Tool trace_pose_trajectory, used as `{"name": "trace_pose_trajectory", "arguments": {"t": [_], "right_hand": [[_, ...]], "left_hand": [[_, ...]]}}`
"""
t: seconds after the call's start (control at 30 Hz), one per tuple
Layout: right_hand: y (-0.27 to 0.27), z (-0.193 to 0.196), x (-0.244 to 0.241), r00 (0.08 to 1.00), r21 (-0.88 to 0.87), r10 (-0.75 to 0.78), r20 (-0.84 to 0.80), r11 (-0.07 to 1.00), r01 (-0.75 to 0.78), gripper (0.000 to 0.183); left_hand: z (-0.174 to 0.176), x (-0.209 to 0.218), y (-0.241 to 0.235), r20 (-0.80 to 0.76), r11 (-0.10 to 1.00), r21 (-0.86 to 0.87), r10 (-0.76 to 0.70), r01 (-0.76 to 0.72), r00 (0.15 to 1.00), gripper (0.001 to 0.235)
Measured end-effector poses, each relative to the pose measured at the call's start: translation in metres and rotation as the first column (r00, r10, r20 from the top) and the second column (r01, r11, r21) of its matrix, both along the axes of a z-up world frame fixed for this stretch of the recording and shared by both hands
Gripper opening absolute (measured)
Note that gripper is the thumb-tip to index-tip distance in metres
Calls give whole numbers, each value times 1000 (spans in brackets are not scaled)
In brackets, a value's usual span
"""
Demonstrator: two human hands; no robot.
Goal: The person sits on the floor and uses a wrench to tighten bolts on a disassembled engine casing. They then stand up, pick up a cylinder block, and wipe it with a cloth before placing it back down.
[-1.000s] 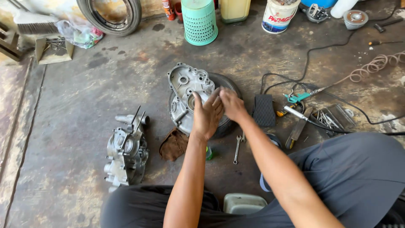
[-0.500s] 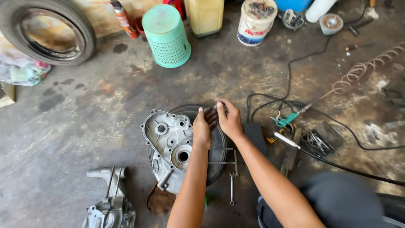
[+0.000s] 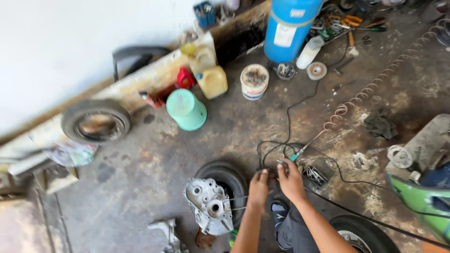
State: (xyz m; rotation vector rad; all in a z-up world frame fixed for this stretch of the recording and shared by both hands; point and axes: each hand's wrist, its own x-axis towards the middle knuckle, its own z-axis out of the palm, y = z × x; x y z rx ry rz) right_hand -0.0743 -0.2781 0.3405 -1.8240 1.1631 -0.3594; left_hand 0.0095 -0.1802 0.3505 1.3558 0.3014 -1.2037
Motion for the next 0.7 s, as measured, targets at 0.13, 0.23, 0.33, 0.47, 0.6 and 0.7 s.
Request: {"name": "trace_pose_trajectory", "arguments": {"t": [0.13, 0.23, 0.33, 0.47, 0.6, 0.7], "right_hand": [[-41, 57, -25, 996, 56, -92, 12, 994, 91, 30], [-65, 91, -47, 991, 122, -56, -120, 990, 70, 35], [-105, 122, -43, 983, 53, -181, 11, 982, 180, 34], [-154, 176, -43, 976, 151, -216, -34, 964, 218, 38], [-211, 175, -48, 947, 190, -322, -8, 929, 317, 44], [-256, 174, -45, 916, 218, -400, 27, 897, 385, 46]], "left_hand": [[112, -5, -47, -92, 1000, 1, -31, 31, 995, 33], [153, -10, -68, -104, 999, 31, -28, 31, 994, 38], [166, 4, -99, -64, 999, -29, -46, 44, 997, 37], [195, 18, -142, -128, 995, -96, -50, 38, 991, 34], [195, 28, -207, -2, 966, -81, -247, 246, 969, 45], [200, 35, -271, 55, 920, -128, -367, 372, 928, 46]]}}
